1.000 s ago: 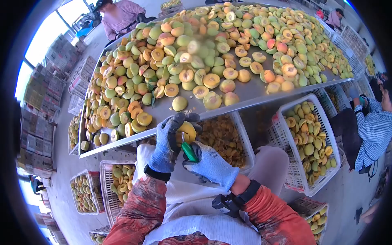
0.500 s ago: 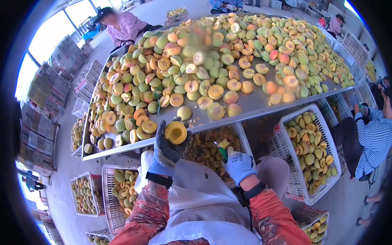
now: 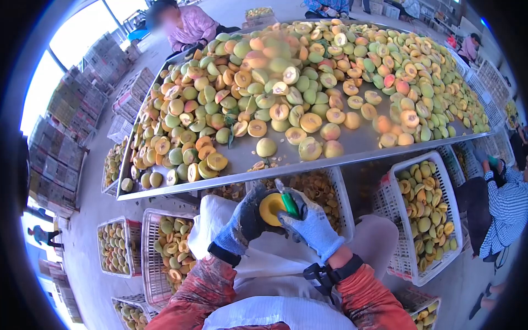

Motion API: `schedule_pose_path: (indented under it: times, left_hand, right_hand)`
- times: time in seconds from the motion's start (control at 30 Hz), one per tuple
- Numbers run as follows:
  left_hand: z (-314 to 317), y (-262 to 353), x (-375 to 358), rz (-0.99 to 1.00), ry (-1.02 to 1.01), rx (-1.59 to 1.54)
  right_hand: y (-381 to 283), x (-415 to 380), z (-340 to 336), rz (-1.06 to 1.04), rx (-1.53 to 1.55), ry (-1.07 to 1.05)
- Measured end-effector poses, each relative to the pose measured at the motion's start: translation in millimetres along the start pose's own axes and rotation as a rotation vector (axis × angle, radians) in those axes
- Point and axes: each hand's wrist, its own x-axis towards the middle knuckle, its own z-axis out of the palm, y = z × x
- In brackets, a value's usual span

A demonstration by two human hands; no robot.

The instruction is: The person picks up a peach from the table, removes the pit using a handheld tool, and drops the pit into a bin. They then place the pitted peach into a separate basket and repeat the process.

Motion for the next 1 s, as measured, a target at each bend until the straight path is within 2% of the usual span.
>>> schedule_pose_path:
  times: [0.03, 0.07, 0.1, 0.13, 0.17, 0.2, 0.23, 0.27, 0.3, 0.33, 0.37, 0.4, 0.47, 0.5, 0.53, 0.6, 0.63, 0.67, 0.7, 0.73, 0.8, 0.87, 0.93, 0.97, 1.0]
  left_hand:
    - [3, -12, -6, -0.145, 0.045, -0.109]
    - [7, -23, -12, -0.288, 0.088, -0.217]
    - [7, -17, -13, -0.257, 0.209, -0.169]
    - [6, -7, -5, -0.312, 0.288, -0.407]
    - [-1, 5, -2, -0.316, 0.286, -0.374]
    - [-10, 23, 1, -0.321, 0.284, -0.341]
    - [-13, 7, -4, -0.226, 0.264, -0.177]
    - [-12, -1, -8, -0.228, 0.263, -0.177]
    - [-10, -7, -11, -0.214, 0.355, -0.334]
    - [-7, -17, -14, -0.200, 0.447, -0.493]
    - [-3, -45, -13, -0.398, 0.479, -0.871]
    - [-4, -38, -12, -0.400, 0.481, -0.872]
    - [-6, -18, -10, -0.132, 0.337, -1.206]
    - [-1, -25, -5, -0.346, 0.499, -0.693]
    - [1, -30, -5, -0.347, 0.503, -0.692]
    - [1, -31, -4, -0.422, 0.450, -0.849]
    - [-1, -18, -1, -0.492, 0.490, -1.265]
    - [1, -22, -3, -0.484, 0.506, -1.255]
    - [-1, -15, -4, -0.317, 0.469, -0.693]
    - [-5, -8, -4, -0.156, 0.408, -0.133]
    - [-12, -5, -7, -0.208, 0.345, -0.074]
    - [-9, -6, -18, -0.201, 0.520, -0.106]
    - [-51, 34, -24, -0.306, 0.340, 0.471]
    - [-64, 15, -37, -0.360, 0.532, -0.007]
    - [-81, -4, -51, -0.395, 0.700, -0.491]
  right_hand:
    - [-1, -1, 0, -0.111, -0.308, -0.050]
    - [-1, -2, 0, -0.109, -0.314, -0.045]
    - [1, -2, 1, -0.162, -0.358, 0.013]
    - [4, -2, 2, -0.214, -0.400, 0.069]
    - [10, -3, 0, -0.034, -0.158, 0.013]
    - [9, -6, 0, -0.030, -0.157, 0.010]
    - [5, -10, 0, 0.087, -0.129, -0.070]
    - [3, -12, 1, 0.203, -0.101, -0.149]
    - [4, -13, 3, 0.204, -0.100, -0.148]
    - [6, -14, 8, 0.003, -0.351, -0.100]
    - [6, -14, 12, -0.201, -0.599, -0.051]
    - [5, -14, 17, -0.199, -0.599, -0.054]
    - [0, -11, 25, -0.356, -0.913, 0.052]
    - [-4, -9, 28, -0.396, -0.988, 0.080]
    - [-2, -7, 29, -0.398, -0.987, 0.076]
    - [5, 0, 32, -0.514, -1.245, 0.149]
    - [5, 0, 34, -0.525, -1.239, 0.144]
    - [7, -1, 36, -0.503, -1.290, 0.094]
    - [9, -2, 39, -0.482, -1.338, 0.042]
    - [10, -3, 41, -0.502, -1.327, 0.032]
    - [8, -5, 44, -0.378, -1.050, -0.013]
    - [1, -9, 53, -0.361, -0.942, -0.092]
    - [-6, -10, 59, -0.284, -0.705, -0.025]
    - [-8, -8, 56, -0.245, -0.633, 0.009]
    - [0, -4, 45, -0.333, -0.520, 0.061]
